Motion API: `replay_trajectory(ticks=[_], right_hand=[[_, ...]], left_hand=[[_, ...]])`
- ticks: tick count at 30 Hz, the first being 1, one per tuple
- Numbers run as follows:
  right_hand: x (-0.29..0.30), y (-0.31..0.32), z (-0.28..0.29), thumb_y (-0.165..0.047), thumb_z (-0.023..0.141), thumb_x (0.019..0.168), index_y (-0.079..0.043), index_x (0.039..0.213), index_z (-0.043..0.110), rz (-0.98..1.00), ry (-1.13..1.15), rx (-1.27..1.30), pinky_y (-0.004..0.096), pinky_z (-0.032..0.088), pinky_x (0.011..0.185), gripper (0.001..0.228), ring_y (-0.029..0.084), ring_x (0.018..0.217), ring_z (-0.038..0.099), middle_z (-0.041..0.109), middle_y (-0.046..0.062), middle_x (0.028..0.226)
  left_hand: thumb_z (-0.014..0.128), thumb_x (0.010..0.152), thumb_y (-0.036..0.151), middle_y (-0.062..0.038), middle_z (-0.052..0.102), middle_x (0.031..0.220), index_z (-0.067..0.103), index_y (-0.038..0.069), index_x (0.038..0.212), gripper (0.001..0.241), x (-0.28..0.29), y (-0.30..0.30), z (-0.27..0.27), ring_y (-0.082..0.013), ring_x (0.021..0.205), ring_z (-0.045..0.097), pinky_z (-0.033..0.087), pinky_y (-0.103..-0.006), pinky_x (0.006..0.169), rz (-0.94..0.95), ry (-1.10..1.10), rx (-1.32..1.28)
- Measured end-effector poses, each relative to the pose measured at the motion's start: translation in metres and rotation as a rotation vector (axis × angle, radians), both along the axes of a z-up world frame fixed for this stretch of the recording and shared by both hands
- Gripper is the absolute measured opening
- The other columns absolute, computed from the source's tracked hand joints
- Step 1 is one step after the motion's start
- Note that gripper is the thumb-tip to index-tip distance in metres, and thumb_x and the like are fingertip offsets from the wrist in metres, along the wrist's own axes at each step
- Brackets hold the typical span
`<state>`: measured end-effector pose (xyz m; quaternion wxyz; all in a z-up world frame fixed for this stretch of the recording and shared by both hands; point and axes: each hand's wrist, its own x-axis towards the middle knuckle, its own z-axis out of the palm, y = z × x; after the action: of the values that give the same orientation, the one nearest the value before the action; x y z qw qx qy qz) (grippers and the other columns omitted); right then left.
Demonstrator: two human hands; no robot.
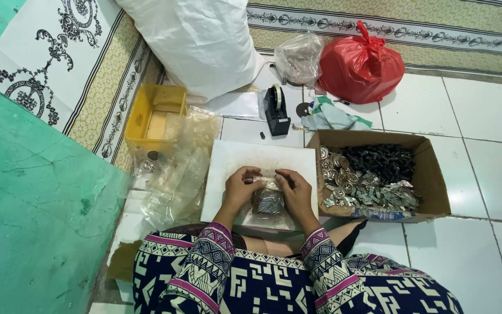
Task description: Sorting and packaging small decorative metal components into plastic bags.
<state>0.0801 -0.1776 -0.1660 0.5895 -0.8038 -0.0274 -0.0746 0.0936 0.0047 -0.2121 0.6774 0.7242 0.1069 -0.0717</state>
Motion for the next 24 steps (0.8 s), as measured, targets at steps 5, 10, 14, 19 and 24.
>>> replay_trajectory(ticks=[5, 10, 14, 19, 24], right_hand=[[0.002, -0.001, -0.009, -0.024, 0.077, 0.094, -0.013, 0.111, 0.079, 0.005, 0.021, -0.076, 0.039, 0.058, 0.082, 0.021, 0.023, 0.088, 0.072, 0.075, 0.012, 0.086], [0.006, 0.001, -0.023, -0.02, 0.081, 0.087, -0.017, 0.109, 0.08, -0.008, 0.026, -0.092, 0.035, 0.055, 0.072, 0.022, 0.017, 0.073, 0.066, 0.07, 0.008, 0.07], [0.011, 0.0, -0.025, -0.017, 0.082, 0.087, -0.015, 0.107, 0.079, -0.078, -0.047, -0.099, 0.037, 0.055, 0.073, 0.021, 0.023, 0.075, 0.068, 0.072, 0.01, 0.075], [-0.017, 0.015, 0.013, -0.02, 0.08, 0.09, -0.014, 0.115, 0.076, -0.153, -0.32, -0.416, 0.046, 0.051, 0.096, 0.026, 0.032, 0.108, 0.064, 0.067, 0.009, 0.108], [-0.051, 0.053, 0.007, -0.03, 0.056, 0.102, -0.008, 0.155, 0.043, 0.109, -0.352, -0.828, 0.068, 0.023, 0.109, 0.059, 0.041, 0.148, 0.033, 0.041, 0.023, 0.159]], left_hand=[[0.087, 0.073, 0.004, -0.013, 0.076, 0.108, 0.07, 0.006, 0.12, 0.05, 0.0, 0.001, 0.003, -0.0156, 0.095, 0.067, 0.057, -0.0299, 0.085, 0.001, 0.002, -0.099], [0.091, 0.068, 0.005, -0.003, 0.076, 0.097, 0.075, 0.012, 0.112, 0.048, 0.001, -0.004, 0.006, -0.0049, 0.08, 0.059, 0.055, -0.0184, 0.076, 0.068, 0.004, -0.068], [0.09, 0.068, 0.003, -0.004, 0.078, 0.093, 0.076, 0.012, 0.107, 0.043, -0.003, -0.004, 0.017, -0.0048, 0.077, 0.059, 0.053, -0.0186, 0.073, 0.127, 0.014, -0.026], [0.089, 0.07, 0.002, -0.005, 0.079, 0.092, 0.077, 0.012, 0.105, 0.039, -0.001, -0.007, 0.013, -0.0062, 0.076, 0.062, 0.055, -0.0205, 0.071, 0.162, 0.003, 0.023], [0.085, 0.075, 0.007, -0.004, 0.079, 0.092, 0.078, 0.017, 0.101, 0.029, 0.004, -0.005, 0.007, -0.0147, 0.08, 0.07, 0.058, -0.0274, 0.075, 0.203, -0.05, 0.274]])
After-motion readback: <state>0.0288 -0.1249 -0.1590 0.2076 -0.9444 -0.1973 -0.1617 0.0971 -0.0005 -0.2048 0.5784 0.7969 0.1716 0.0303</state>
